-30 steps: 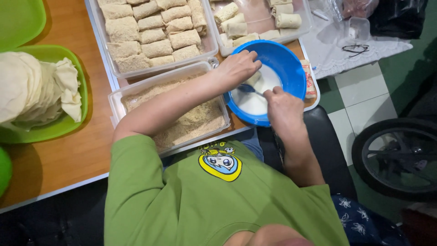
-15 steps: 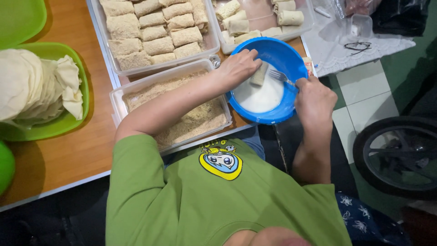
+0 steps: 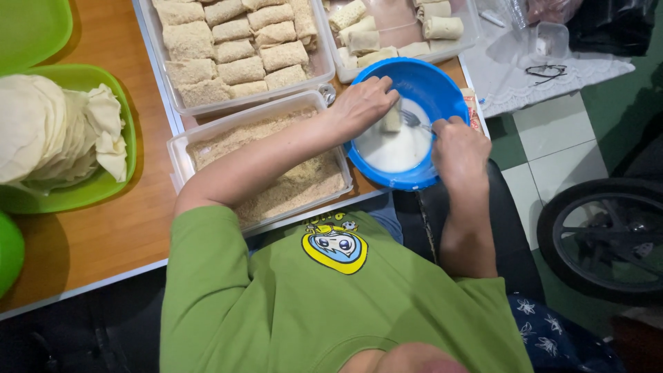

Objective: The recorder is coating prepared food rolls in a liquid batter and then in breadcrumbs for breading.

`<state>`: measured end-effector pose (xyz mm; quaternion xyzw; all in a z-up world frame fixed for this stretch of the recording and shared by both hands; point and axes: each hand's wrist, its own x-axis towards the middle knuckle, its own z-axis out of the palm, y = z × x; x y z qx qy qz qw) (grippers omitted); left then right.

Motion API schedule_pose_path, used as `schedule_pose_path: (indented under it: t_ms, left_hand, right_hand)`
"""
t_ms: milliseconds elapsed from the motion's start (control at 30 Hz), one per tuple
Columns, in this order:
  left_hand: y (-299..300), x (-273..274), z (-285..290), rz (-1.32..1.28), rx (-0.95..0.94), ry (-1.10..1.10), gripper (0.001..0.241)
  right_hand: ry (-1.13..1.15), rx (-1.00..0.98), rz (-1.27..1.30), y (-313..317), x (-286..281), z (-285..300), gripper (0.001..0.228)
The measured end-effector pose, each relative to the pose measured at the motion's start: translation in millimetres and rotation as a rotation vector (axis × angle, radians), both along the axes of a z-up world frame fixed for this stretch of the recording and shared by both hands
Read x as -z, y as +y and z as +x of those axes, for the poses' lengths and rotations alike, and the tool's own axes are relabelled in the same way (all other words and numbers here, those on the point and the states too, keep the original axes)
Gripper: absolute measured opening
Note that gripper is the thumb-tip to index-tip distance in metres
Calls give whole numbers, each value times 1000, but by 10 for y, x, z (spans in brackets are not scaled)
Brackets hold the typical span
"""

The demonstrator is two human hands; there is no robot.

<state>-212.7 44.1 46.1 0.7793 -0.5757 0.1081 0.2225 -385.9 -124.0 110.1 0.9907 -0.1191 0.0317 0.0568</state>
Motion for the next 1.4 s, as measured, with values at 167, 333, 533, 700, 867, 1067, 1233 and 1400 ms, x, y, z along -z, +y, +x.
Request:
schedule_pose_path:
  t_ms: [167,333,533,700,867,1067,1233,1400]
  left_hand:
    - [15,27,7,-34,13,-3,7]
    - [0,46,4,-38,-5,5,9]
    - [-31,102,39,3,1,2,10]
    - [3,34,7,-6,11,36,10]
    - [-2,77,19,-30,14,3,11]
    - [-11,80,16,-31,2,-18,8]
    - [-25,21,44,4,-15,-25,8]
    - [3,29,66,-75,-61,-173,8]
  right_hand:
    - [-91,-157,90,195,-63,8,20]
    - [-99,-138,5,272,-195,-91,16]
    - [-93,-189,40,522,-642,-401,17]
    - [-39,-264,123,622,-534,-439,17]
    - [-39,-255,85,566,-355,-332,16]
    - [-93,-191,37,437,-190,-192,15]
    - [-125,-153,12,316,-275,-209,16]
    - [-189,-105,-13,110,-294,-209,18]
